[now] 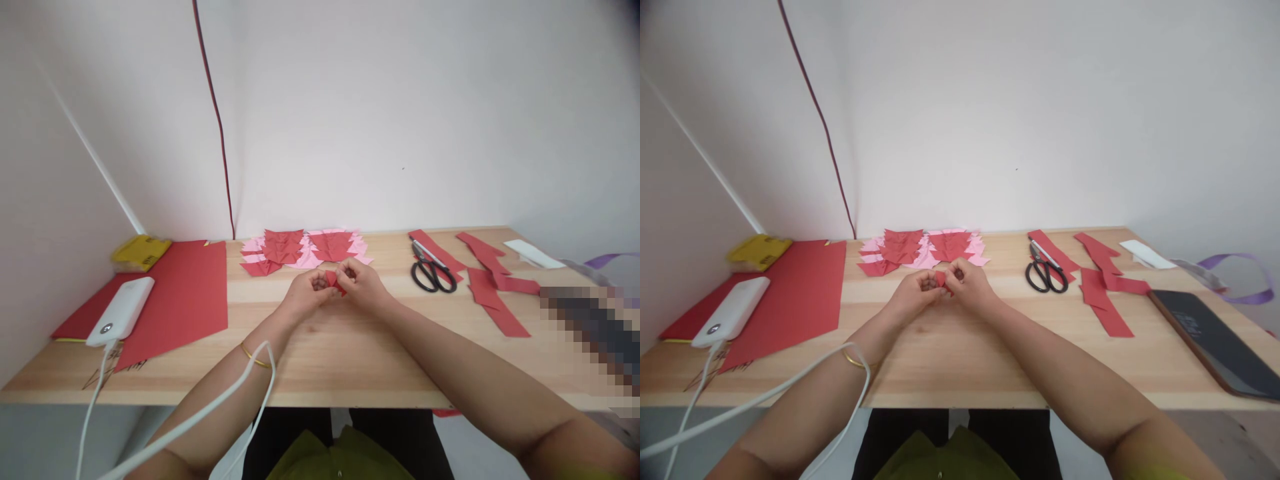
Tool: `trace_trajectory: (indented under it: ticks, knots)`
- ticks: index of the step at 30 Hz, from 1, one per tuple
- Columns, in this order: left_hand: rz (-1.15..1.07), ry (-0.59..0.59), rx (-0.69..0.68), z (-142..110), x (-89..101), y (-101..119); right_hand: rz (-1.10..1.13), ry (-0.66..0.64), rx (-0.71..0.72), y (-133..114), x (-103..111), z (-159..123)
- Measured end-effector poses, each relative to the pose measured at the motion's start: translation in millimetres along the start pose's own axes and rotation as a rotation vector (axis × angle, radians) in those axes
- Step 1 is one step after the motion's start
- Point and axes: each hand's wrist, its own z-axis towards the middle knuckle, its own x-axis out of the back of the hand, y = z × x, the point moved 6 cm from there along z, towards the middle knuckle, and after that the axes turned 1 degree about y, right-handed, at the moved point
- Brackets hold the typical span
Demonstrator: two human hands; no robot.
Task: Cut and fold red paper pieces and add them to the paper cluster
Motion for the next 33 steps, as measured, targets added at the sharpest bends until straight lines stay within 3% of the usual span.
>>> trace_trajectory:
  ticks: [14,28,33]
  knots:
    - [-0.133,-0.033,0.083,-4,-3.5,1,-0.079,-0.013,0.091,-5,0,-1]
    - [-0.153,-0.050,0.129,-3,-3.1,-4,-0.025,-0.098,0.010,2,-4,2]
    - [0.040,0.051,-0.016,-1,5.5,5,-0.021,-0.119,0.039,0,-8,0]
